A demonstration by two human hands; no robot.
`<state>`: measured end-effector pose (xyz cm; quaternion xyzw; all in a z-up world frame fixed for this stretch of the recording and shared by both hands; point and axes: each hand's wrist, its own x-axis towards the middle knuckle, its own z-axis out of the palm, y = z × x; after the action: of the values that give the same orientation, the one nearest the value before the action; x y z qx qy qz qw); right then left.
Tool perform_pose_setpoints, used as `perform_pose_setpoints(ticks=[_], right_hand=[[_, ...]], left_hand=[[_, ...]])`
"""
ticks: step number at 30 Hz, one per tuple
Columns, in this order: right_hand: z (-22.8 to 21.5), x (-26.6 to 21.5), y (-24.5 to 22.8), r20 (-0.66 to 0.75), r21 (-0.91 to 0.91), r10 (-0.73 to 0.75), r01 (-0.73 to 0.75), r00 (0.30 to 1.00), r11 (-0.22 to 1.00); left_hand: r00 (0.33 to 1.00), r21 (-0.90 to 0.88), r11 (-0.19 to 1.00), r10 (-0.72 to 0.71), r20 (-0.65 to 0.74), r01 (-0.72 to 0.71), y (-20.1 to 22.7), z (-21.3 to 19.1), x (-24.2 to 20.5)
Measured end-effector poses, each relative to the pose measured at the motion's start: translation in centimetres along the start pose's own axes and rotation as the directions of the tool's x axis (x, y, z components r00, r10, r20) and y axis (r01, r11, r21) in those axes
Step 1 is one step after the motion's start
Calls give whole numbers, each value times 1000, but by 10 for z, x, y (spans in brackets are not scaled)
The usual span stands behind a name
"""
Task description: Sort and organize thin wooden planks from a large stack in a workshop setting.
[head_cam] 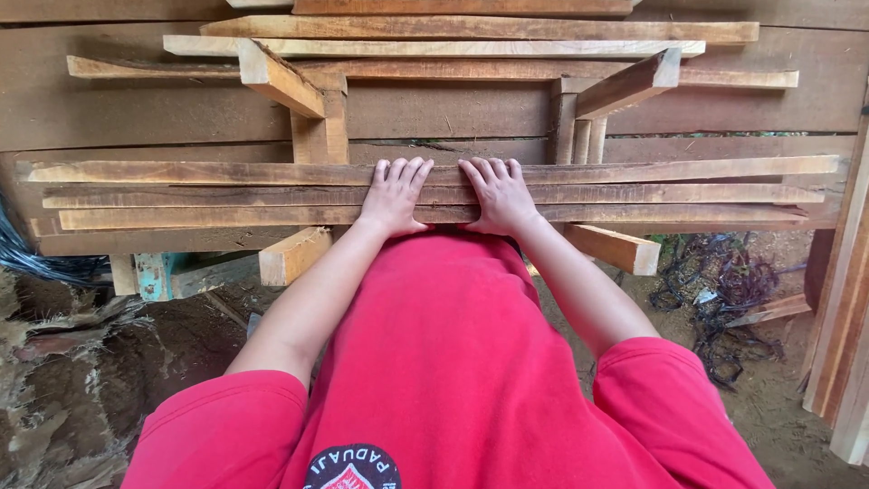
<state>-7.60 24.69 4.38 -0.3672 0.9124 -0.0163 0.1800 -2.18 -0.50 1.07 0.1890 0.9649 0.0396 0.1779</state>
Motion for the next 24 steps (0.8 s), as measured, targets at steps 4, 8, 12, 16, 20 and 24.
perform_pose_setpoints(ticks=[4,8,12,16,20,24], right_hand=[[3,-4,-2,-18,4,-2,2,1000,1000],[3,-3,-11,-10,-26,35,-36,999,999],[16,-1,-10,9,-26,75,-75,997,997],[14,-2,-7,-49,-26,44,-45,998,999],[13,-7,-8,-90,-47,24,-29,996,998],[11,-4,-7,-80,0,27,-27,996,1000]], left_hand=[[1000,30,1000,-8,16,8,5,3,-1],[998,67,997,-51,22,50,10,4,0],[996,43,997,-69,61,66,13,14,2],[997,50,997,-64,46,62,10,17,3],[999,55,997,-46,0,46,11,21,0],[998,22,998,-62,10,61,10,16,2]])
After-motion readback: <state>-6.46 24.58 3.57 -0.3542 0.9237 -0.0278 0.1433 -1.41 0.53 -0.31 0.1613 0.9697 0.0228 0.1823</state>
